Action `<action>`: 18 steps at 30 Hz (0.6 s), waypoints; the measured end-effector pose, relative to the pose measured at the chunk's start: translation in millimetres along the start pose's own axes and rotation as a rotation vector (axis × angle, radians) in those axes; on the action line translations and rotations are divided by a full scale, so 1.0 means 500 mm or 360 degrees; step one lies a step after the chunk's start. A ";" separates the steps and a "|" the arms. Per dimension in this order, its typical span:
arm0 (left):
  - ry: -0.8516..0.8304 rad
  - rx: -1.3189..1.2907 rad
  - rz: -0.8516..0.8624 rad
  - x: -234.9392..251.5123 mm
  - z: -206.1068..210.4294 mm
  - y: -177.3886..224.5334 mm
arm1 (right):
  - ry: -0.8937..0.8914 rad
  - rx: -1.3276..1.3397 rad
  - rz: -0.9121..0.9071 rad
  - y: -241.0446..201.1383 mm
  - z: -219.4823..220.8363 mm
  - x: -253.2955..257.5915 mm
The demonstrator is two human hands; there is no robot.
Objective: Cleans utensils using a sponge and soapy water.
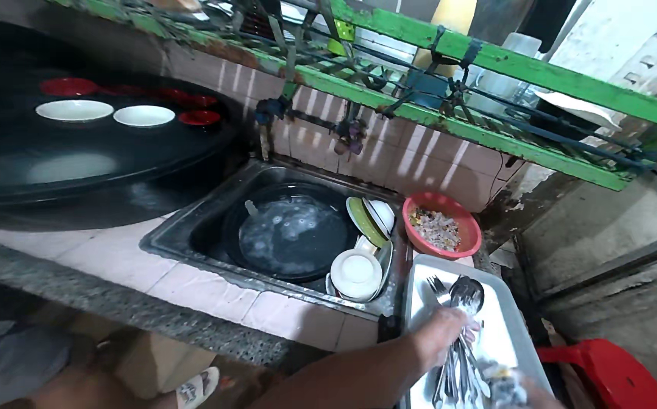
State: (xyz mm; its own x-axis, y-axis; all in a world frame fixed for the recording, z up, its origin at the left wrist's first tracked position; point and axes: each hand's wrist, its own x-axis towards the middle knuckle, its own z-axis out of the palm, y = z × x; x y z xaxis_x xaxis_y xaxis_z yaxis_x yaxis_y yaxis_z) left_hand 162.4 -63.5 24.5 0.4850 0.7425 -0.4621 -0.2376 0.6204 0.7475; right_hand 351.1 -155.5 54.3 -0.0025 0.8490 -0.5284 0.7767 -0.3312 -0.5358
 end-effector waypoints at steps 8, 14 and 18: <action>-0.0389 0.0145 -0.0209 -0.017 0.010 -0.023 | 0.0874 0.1333 -0.0217 -0.061 -0.016 0.020; -0.0110 0.0144 -0.0151 -0.009 0.004 -0.013 | 0.1021 0.1538 -0.0300 -0.054 0.002 0.026; -0.0344 0.0283 -0.0171 -0.018 0.004 -0.017 | 0.0837 0.1517 -0.0290 -0.065 0.006 0.016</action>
State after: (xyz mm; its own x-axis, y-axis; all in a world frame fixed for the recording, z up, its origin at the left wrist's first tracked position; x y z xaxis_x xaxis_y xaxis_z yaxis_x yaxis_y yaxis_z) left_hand 161.8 -76.1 23.1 0.6720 0.5921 -0.4448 -0.0335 0.6243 0.7805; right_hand 324.0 -139.2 65.3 0.3765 0.9116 -0.1648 -0.0130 -0.1726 -0.9849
